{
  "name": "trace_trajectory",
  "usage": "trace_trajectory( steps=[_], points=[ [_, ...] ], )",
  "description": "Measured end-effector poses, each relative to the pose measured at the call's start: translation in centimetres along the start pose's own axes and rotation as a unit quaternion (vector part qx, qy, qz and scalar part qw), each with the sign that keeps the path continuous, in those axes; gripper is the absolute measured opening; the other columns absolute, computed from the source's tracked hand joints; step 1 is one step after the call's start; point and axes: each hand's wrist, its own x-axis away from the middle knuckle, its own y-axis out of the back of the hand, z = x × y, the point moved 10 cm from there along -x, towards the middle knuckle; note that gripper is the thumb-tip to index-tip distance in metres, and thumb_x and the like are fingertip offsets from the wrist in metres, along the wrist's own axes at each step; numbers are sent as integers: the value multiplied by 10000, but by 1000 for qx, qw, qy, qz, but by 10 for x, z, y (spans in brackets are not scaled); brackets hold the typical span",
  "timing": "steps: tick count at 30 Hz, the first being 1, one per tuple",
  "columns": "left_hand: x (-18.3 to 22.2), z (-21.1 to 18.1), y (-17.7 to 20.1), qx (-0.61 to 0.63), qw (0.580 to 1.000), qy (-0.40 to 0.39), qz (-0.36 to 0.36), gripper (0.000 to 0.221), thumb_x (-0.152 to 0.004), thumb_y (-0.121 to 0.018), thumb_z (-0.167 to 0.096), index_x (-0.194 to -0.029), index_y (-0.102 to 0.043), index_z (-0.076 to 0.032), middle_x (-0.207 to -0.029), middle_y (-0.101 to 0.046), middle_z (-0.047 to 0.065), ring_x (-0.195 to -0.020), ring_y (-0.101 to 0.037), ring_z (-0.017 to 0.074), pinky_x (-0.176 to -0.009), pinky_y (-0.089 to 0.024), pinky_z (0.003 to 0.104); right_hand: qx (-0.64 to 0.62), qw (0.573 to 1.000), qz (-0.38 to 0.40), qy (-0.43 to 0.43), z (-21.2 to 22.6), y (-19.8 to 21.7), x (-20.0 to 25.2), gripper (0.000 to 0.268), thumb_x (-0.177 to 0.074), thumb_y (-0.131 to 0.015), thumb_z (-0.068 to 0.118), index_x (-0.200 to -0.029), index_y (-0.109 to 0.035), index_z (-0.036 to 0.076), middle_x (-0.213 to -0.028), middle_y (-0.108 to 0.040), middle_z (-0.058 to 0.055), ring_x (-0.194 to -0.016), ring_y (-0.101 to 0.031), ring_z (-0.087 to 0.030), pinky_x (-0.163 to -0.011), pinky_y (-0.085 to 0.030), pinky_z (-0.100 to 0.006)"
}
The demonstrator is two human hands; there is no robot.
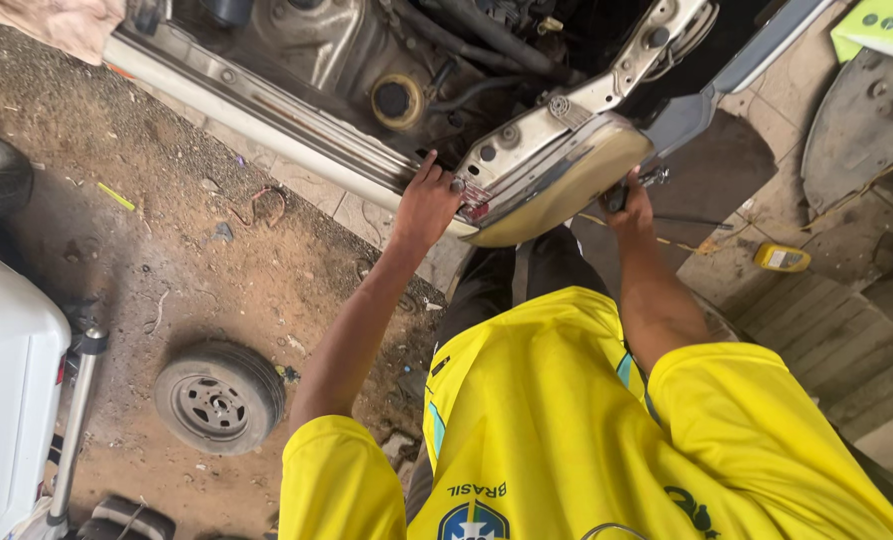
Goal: The person uses a socket wrench to loosen and remove bolts from the engine components and the headlight assembly of a car.
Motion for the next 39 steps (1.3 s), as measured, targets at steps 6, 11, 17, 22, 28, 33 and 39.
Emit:
trace_trajectory(
  steps=[6,11,17,22,28,33,39],
  points=[
    [-12,1,30,62,998,21,-2,84,-877,-721,-65,-852,-796,-95,-981,-758,140,-1012,-680,257,-1254,-290,436,-1,999,-51,-19,-2,-8,9,337,-1030,-607,418,-1253,-638,168,-1151,-724,-27,-1082,-695,-239,-977,-562,-451],
    [-22,-21,20,-5,999,-36,18,91,-820,-711,-8,-781,-770,-65,-1012,-758,116,-1090,-682,203,-1227,-263,400,5,996,-81,-27,-5,6,1,357,-1022,-616,452,-1251,-638,178,-1152,-724,-14,-1088,-696,-222,-997,-563,-449],
    [-18,0,29,-33,997,47,44,51,-773,-720,-74,-781,-770,-82,-958,-758,159,-1008,-697,254,-1178,-320,468,9,996,-79,-34,-5,9,-2,359,-1026,-616,458,-1253,-636,181,-1136,-715,-16,-1063,-690,-216,-1015,-552,-457],
    [-17,-6,18,6,994,37,105,188,-883,-701,-83,-706,-756,-110,-936,-765,136,-996,-695,226,-1256,-263,460,15,997,-68,-26,-4,2,3,365,-1028,-591,452,-1279,-626,191,-1169,-716,-25,-1101,-678,-233,-1004,-523,-459],
    [-17,-7,17,-12,995,-77,62,132,-794,-755,-89,-672,-769,-137,-1058,-756,74,-1136,-651,206,-1277,-232,409,18,999,-35,-31,-8,-12,12,422,-1020,-560,450,-1306,-617,145,-1224,-721,-58,-1167,-675,-266,-1074,-512,-489],
    [-18,-1,25,-82,988,-104,77,193,-629,-819,-110,-803,-783,-184,-1106,-731,31,-1163,-623,212,-1220,-225,482,9,997,-70,-42,-6,-9,12,434,-1018,-596,467,-1319,-621,155,-1233,-717,-37,-1194,-674,-239,-1087,-513,-476],
    [-20,5,21,-16,995,45,84,138,-881,-718,-101,-758,-775,-128,-924,-759,135,-1016,-688,200,-1217,-280,492,9,997,-66,-30,-5,-7,10,431,-1000,-594,459,-1297,-614,146,-1219,-726,-52,-1182,-680,-255,-1093,-512,-494]
  ],
)
